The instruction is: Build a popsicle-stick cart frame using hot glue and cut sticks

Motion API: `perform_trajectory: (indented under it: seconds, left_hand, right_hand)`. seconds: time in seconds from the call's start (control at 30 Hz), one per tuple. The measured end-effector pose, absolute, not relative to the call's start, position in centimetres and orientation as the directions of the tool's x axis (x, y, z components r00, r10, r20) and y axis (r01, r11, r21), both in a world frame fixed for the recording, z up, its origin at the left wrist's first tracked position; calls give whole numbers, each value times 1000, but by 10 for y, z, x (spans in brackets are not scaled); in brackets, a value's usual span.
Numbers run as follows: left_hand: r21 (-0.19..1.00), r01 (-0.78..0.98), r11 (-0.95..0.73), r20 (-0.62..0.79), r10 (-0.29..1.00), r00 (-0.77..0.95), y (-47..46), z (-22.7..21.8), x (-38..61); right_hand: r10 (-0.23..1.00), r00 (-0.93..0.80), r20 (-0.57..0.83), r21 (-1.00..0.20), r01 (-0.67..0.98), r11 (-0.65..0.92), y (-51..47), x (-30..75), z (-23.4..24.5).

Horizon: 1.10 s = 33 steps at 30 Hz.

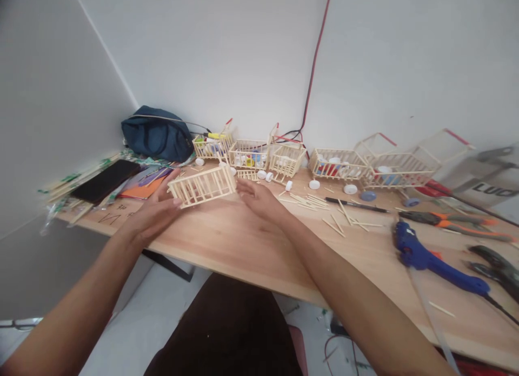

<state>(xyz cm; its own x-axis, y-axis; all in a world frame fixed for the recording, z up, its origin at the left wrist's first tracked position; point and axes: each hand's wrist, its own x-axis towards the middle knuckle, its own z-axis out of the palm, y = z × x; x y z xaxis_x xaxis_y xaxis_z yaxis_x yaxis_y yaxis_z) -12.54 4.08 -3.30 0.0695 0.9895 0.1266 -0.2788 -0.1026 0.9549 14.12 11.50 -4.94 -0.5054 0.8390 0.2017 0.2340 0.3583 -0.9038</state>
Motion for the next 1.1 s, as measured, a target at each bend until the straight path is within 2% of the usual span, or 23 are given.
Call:
perform_trajectory:
  seconds: [0.07, 0.13, 0.3, 0.5, 0.6, 0.73, 0.8, 0.83, 0.93, 1.0, 1.1]
  left_hand:
    - [948, -305, -93, 119, 991, 67, 41, -34, -125]
    - [938, -335, -91, 120, 991, 65, 42, -36, -125]
    - [920, -375, -113, 141, 989, 48, 43, -37, -127]
    - [919, -372, -129, 144, 990, 11, 40, -32, -125]
    - [915, -376, -145, 156, 988, -2, 38, -28, -125]
    - [912, -375, -167, 170, 985, -25, 37, -25, -126]
    - [913, -367, -178, 177, 984, -36, 37, -25, -128]
    - [914, -362, -185, 183, 982, -41, 36, -25, -129]
    - [914, -350, -204, 194, 979, -65, 34, -25, -133]
    - [915, -348, -204, 187, 979, -83, 33, -24, -137]
    - [919, -346, -191, 165, 981, -102, 29, -21, -142]
  right_hand:
    - [849, -513, 127, -929, 238, 283, 112, 141, -44]
    - [865, -485, 127, -898, 315, 309, 109, 145, -38]
    - [871, -440, 218, -723, 527, 446, 101, 159, -22]
    - [830, -408, 380, -667, 501, 552, 94, 172, -4]
    - [822, -310, 478, -641, 517, 568, 93, 184, 6]
    - [828, -144, 542, -617, 601, 508, 100, 203, 5]
    - [837, -176, 518, -570, 659, 491, 103, 207, -5]
    - [843, -244, 479, -517, 697, 496, 105, 206, -11]
    - [834, -469, 290, -268, 797, 541, 104, 192, -29]
    - [821, -525, 224, -204, 799, 566, 102, 178, -36]
    - [837, -516, 183, -155, 825, 543, 95, 160, -36]
